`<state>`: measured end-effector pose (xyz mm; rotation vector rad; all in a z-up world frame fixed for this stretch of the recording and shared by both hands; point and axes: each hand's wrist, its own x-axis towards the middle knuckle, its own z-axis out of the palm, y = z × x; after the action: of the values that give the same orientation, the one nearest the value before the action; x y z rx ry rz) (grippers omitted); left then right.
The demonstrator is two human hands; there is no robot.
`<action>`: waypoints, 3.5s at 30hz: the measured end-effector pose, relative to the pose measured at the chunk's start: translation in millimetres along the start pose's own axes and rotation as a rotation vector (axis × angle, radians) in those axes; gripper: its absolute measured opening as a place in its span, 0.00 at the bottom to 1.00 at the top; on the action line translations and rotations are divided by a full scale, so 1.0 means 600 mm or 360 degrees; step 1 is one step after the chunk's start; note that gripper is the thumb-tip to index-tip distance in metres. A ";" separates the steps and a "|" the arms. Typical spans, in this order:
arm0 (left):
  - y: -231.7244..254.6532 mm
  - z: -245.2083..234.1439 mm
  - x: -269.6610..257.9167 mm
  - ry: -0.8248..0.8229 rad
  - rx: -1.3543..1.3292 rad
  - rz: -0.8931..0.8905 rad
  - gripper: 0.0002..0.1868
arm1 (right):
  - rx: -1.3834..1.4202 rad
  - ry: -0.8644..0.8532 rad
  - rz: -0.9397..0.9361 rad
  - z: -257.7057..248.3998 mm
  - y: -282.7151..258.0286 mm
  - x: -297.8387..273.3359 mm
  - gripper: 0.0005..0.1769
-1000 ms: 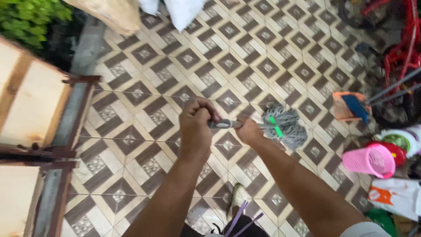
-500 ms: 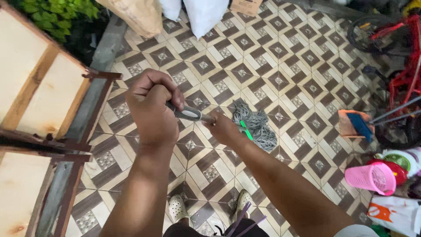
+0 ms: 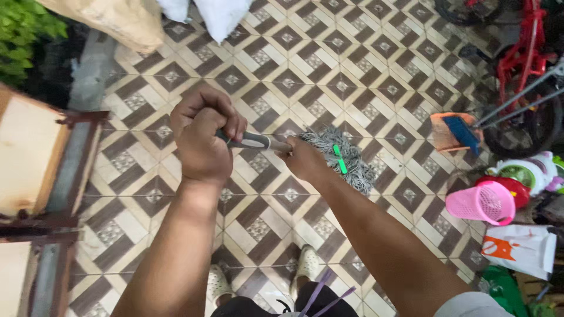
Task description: The person assembles a mop by attaching the mop head to the handle. They align the metal connector on the mop head with the handle's end and twist it to secure the connection. The person then holds the fully assembled mop upright.
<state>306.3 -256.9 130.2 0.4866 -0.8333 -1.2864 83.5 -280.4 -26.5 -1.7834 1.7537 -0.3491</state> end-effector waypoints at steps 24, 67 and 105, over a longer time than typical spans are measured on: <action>-0.554 0.325 -0.105 0.0012 -0.0118 -0.0928 0.13 | -0.0395 0.0015 0.0788 -0.265 0.504 -0.077 0.27; 0.056 -0.055 0.056 -0.0111 0.0172 -0.0163 0.09 | -0.0428 0.0012 -0.0220 -0.026 -0.148 0.029 0.13; 0.119 0.005 0.055 0.0058 0.0270 0.0370 0.13 | 0.0339 -0.0229 0.0185 -0.018 -0.211 0.029 0.20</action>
<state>351.4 -270.9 193.1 0.5295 -0.9441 -0.9953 181.3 -307.6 52.0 -1.5123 1.6447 -0.3371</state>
